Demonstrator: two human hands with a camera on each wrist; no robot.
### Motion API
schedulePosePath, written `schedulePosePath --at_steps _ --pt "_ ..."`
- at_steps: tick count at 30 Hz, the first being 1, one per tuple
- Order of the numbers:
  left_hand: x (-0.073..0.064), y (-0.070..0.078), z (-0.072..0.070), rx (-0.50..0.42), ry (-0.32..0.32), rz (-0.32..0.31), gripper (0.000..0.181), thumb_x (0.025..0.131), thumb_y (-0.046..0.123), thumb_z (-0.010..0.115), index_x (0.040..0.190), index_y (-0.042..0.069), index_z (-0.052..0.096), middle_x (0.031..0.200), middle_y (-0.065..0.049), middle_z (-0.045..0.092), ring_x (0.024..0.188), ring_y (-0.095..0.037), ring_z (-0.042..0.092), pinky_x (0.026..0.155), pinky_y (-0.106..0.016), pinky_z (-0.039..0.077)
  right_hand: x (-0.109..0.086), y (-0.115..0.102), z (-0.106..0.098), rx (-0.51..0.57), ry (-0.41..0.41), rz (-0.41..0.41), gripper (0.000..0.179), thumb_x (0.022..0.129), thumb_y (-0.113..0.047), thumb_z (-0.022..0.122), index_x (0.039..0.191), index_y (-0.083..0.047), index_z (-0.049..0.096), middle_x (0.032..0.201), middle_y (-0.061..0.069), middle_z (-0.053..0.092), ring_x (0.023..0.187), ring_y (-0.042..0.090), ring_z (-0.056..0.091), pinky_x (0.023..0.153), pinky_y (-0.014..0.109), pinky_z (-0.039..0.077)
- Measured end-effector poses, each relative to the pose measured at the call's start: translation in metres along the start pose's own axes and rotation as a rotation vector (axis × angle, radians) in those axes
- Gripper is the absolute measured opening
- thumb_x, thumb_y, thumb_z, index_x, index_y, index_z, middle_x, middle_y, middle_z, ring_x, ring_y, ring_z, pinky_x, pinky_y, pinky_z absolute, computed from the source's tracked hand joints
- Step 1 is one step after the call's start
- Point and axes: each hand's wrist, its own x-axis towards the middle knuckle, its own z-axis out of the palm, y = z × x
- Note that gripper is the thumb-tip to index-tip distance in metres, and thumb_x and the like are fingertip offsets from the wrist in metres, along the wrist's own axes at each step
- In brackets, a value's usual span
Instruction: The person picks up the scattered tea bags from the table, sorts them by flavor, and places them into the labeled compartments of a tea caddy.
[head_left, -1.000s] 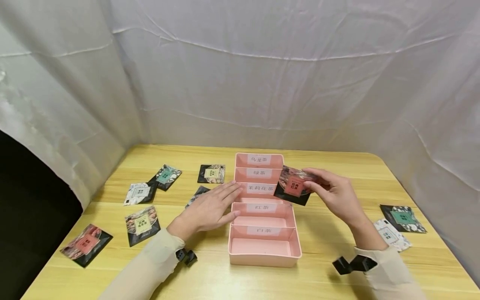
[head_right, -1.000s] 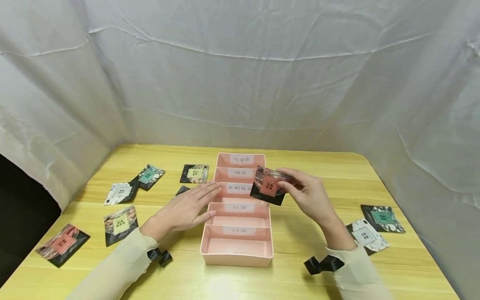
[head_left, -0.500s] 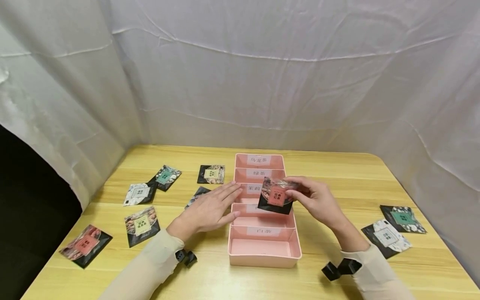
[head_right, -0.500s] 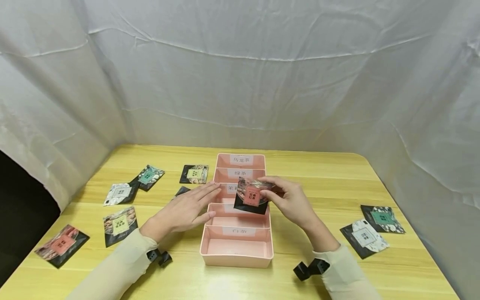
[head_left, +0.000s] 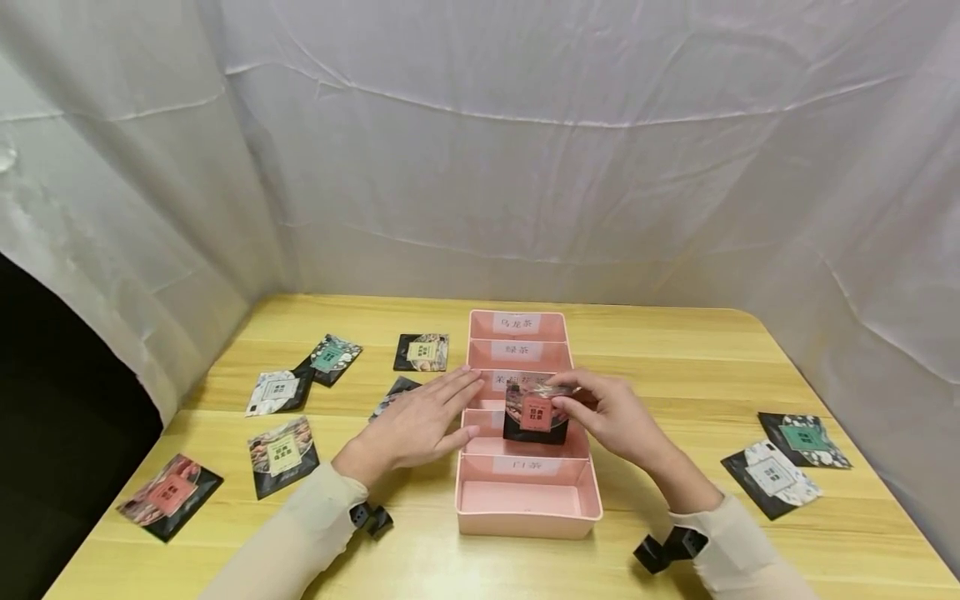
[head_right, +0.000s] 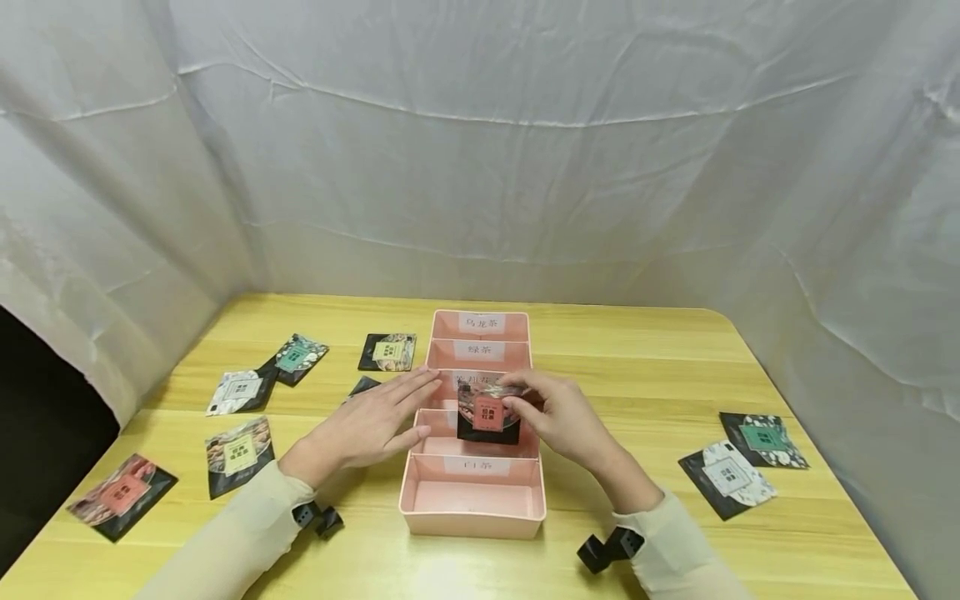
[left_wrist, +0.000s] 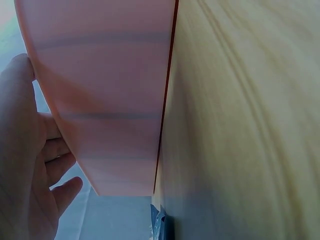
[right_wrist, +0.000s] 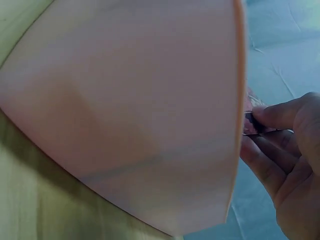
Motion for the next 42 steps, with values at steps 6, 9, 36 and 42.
schedulePosePath --at_steps 6,9,36,42 --pt "0.000 0.000 0.000 -0.011 -0.012 -0.009 0.074 0.103 0.057 0.021 0.155 0.005 0.024 0.159 -0.013 0.024 0.147 -0.026 0.018 0.117 -0.041 0.025 0.000 -0.002 0.007 -0.081 -0.045 -0.040 0.024 0.090 -0.005 0.070 0.111 -0.016 0.069 0.097 -0.002 0.070 0.075 0.008 0.064 0.063 0.026 0.057" --pt "0.000 0.000 0.000 -0.012 -0.014 -0.010 0.074 0.103 0.057 0.021 0.155 0.005 0.023 0.159 -0.013 0.024 0.147 -0.025 0.018 0.117 -0.041 0.025 0.001 -0.003 0.009 -0.135 -0.067 -0.072 0.031 0.090 -0.005 0.070 0.119 -0.017 0.068 0.109 -0.001 0.069 0.082 0.008 0.063 0.067 0.026 0.056" --pt "-0.001 0.001 0.001 -0.004 -0.008 -0.014 0.072 0.103 0.056 0.023 0.155 0.006 0.024 0.159 -0.012 0.025 0.147 -0.025 0.019 0.118 -0.037 0.019 -0.003 -0.001 0.021 -0.463 -0.151 -0.265 0.030 0.087 -0.013 0.074 0.117 -0.016 0.069 0.106 0.000 0.072 0.089 0.013 0.068 0.075 0.039 0.058" --pt "-0.001 0.001 0.000 0.004 -0.005 -0.013 0.072 0.103 0.056 0.023 0.155 0.007 0.024 0.159 -0.012 0.025 0.147 -0.024 0.019 0.118 -0.035 0.018 -0.003 0.000 0.018 -0.516 -0.156 -0.309 0.032 0.086 -0.011 0.074 0.118 -0.015 0.070 0.106 0.001 0.071 0.087 0.014 0.068 0.072 0.037 0.058"
